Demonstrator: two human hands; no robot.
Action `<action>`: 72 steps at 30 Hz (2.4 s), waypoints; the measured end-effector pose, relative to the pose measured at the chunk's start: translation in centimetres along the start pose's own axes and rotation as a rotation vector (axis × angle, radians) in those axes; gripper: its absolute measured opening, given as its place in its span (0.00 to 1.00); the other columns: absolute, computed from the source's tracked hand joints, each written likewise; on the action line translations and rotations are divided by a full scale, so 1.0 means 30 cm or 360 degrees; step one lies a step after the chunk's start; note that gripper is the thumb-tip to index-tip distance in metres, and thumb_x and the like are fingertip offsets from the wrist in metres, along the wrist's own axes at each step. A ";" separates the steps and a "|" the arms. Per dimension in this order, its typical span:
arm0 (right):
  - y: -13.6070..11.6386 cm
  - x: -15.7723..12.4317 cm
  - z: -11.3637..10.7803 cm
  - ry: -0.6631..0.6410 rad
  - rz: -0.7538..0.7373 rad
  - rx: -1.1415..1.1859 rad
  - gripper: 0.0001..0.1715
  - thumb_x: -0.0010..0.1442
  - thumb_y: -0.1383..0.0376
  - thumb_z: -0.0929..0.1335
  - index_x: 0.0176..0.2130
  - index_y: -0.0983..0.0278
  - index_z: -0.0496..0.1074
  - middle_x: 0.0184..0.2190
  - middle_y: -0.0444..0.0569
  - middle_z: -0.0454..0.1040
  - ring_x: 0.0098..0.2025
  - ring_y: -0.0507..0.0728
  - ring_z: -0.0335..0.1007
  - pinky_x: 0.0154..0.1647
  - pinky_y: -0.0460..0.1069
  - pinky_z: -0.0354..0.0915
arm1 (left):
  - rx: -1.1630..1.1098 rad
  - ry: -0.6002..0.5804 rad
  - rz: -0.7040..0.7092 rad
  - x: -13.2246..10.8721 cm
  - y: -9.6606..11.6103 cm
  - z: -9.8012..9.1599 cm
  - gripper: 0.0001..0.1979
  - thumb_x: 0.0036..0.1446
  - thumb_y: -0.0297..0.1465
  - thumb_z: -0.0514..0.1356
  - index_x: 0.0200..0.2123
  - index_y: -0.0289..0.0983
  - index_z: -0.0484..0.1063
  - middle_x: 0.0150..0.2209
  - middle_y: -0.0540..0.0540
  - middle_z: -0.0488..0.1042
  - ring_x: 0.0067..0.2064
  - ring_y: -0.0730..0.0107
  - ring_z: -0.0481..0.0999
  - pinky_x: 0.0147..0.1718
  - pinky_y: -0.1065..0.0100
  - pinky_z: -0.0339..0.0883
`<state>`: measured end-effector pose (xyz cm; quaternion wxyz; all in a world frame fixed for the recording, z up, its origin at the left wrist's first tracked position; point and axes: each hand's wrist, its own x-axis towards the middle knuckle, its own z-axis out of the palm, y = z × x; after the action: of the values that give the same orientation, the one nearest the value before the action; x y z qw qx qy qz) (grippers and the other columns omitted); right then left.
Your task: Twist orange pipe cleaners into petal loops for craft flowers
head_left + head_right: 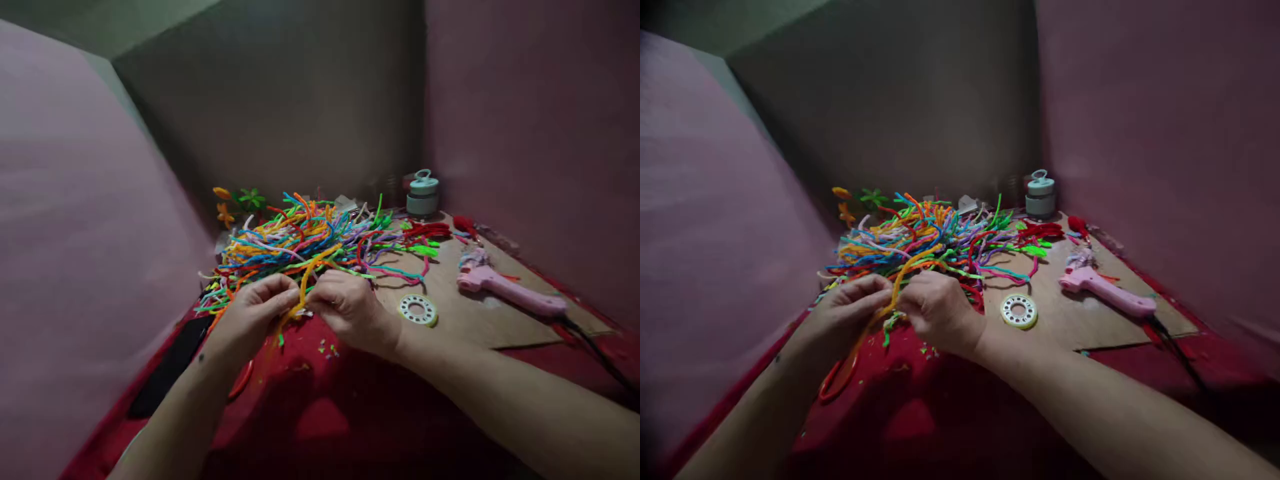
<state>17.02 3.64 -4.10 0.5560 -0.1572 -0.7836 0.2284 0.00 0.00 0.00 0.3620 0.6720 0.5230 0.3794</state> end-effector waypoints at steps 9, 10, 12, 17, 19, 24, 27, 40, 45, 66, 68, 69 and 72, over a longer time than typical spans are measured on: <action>-0.042 0.036 -0.037 -0.0309 0.0868 0.0866 0.05 0.49 0.68 0.68 0.25 0.69 0.72 0.19 0.42 0.66 0.23 0.47 0.58 0.25 0.44 0.56 | 0.0950 -0.0011 0.1001 0.000 0.074 -0.042 0.03 0.54 0.25 0.58 0.32 0.38 0.72 0.36 0.47 0.67 0.38 0.73 0.68 0.35 0.73 0.63; -0.045 0.037 -0.038 -0.0324 0.0894 0.0887 0.05 0.48 0.68 0.69 0.24 0.69 0.72 0.19 0.42 0.66 0.22 0.47 0.57 0.24 0.44 0.55 | 0.0975 -0.0053 0.1016 0.003 0.075 -0.046 0.03 0.54 0.25 0.58 0.31 0.38 0.71 0.36 0.47 0.66 0.38 0.73 0.68 0.35 0.73 0.63; -0.048 0.039 -0.039 -0.0341 0.0912 0.0886 0.05 0.47 0.68 0.69 0.23 0.69 0.72 0.18 0.41 0.65 0.22 0.46 0.56 0.23 0.43 0.54 | 0.0960 -0.0152 0.0994 0.006 0.070 -0.052 0.03 0.55 0.25 0.56 0.31 0.37 0.69 0.36 0.48 0.67 0.38 0.74 0.68 0.35 0.73 0.63; -0.050 0.037 -0.037 -0.0338 0.0892 0.0815 0.04 0.48 0.70 0.69 0.24 0.70 0.73 0.17 0.40 0.64 0.21 0.45 0.54 0.22 0.43 0.52 | 0.0815 -0.0322 0.0636 -0.006 0.062 -0.053 0.06 0.57 0.28 0.54 0.29 0.36 0.68 0.29 0.49 0.68 0.31 0.75 0.66 0.29 0.74 0.61; -0.051 0.034 -0.036 -0.0329 0.0833 0.0747 0.04 0.48 0.70 0.69 0.24 0.69 0.73 0.18 0.41 0.65 0.21 0.46 0.55 0.22 0.43 0.53 | 0.0668 -0.0336 0.0473 -0.012 0.071 -0.051 0.07 0.57 0.31 0.55 0.28 0.36 0.68 0.27 0.49 0.67 0.29 0.75 0.65 0.26 0.74 0.60; -0.047 0.019 -0.024 -0.0174 0.0438 0.0341 0.05 0.50 0.73 0.67 0.24 0.69 0.72 0.20 0.44 0.69 0.24 0.48 0.62 0.26 0.44 0.58 | 0.0175 -0.0393 -0.0049 0.011 0.066 -0.047 0.08 0.52 0.34 0.58 0.27 0.35 0.69 0.25 0.49 0.66 0.27 0.75 0.63 0.25 0.73 0.58; -0.024 0.003 -0.005 -0.0047 0.0031 -0.0137 0.09 0.51 0.74 0.64 0.21 0.69 0.69 0.21 0.47 0.68 0.25 0.50 0.61 0.28 0.46 0.57 | -0.0188 -0.0470 -0.0270 0.048 0.024 -0.036 0.08 0.50 0.33 0.59 0.26 0.34 0.68 0.23 0.50 0.65 0.25 0.77 0.61 0.24 0.73 0.56; 0.046 0.035 -0.017 0.0073 0.0972 0.0783 0.07 0.49 0.65 0.67 0.24 0.68 0.70 0.19 0.42 0.65 0.22 0.47 0.56 0.25 0.45 0.54 | 0.0182 -0.0016 0.0271 0.135 0.018 0.029 0.10 0.56 0.35 0.55 0.26 0.35 0.63 0.25 0.54 0.60 0.27 0.77 0.59 0.27 0.74 0.55; 0.075 0.028 -0.008 0.0125 0.1169 0.0892 0.09 0.45 0.63 0.69 0.21 0.69 0.70 0.17 0.41 0.62 0.21 0.47 0.53 0.23 0.45 0.51 | 0.0305 0.0138 0.0352 0.140 -0.033 0.040 0.09 0.57 0.36 0.54 0.30 0.36 0.65 0.27 0.52 0.64 0.30 0.74 0.63 0.30 0.72 0.59; 0.072 0.020 -0.002 -0.0021 0.1188 0.1283 0.11 0.47 0.62 0.69 0.24 0.69 0.71 0.20 0.44 0.67 0.22 0.47 0.59 0.25 0.45 0.56 | 0.0259 -0.0064 0.0311 0.086 -0.001 0.012 0.09 0.56 0.35 0.54 0.27 0.36 0.65 0.25 0.53 0.60 0.27 0.76 0.59 0.26 0.75 0.55; 0.080 0.026 -0.005 -0.0039 0.1329 0.1477 0.15 0.49 0.58 0.68 0.24 0.69 0.71 0.20 0.46 0.69 0.21 0.48 0.61 0.25 0.45 0.57 | 0.0204 -0.0189 0.0244 0.082 0.005 0.001 0.10 0.55 0.36 0.55 0.27 0.35 0.65 0.25 0.52 0.62 0.27 0.76 0.59 0.25 0.75 0.55; 0.080 0.029 -0.007 -0.0070 0.1392 0.1523 0.17 0.50 0.57 0.67 0.24 0.69 0.72 0.19 0.46 0.69 0.21 0.49 0.62 0.24 0.46 0.57 | 0.0190 -0.0255 0.0209 0.080 0.007 -0.002 0.11 0.55 0.37 0.55 0.27 0.35 0.66 0.25 0.52 0.62 0.27 0.77 0.59 0.24 0.75 0.55; 0.071 0.033 -0.015 -0.0245 0.1435 0.1499 0.17 0.48 0.57 0.69 0.21 0.70 0.71 0.16 0.45 0.67 0.18 0.48 0.60 0.21 0.45 0.55 | 0.0174 -0.0377 0.0129 0.077 0.010 -0.004 0.11 0.55 0.38 0.55 0.27 0.35 0.66 0.24 0.52 0.62 0.25 0.77 0.59 0.23 0.75 0.55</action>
<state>17.09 6.02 -4.30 0.3574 -0.1931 -0.4947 0.7683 0.41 2.21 0.61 0.3685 0.7515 0.4687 0.2826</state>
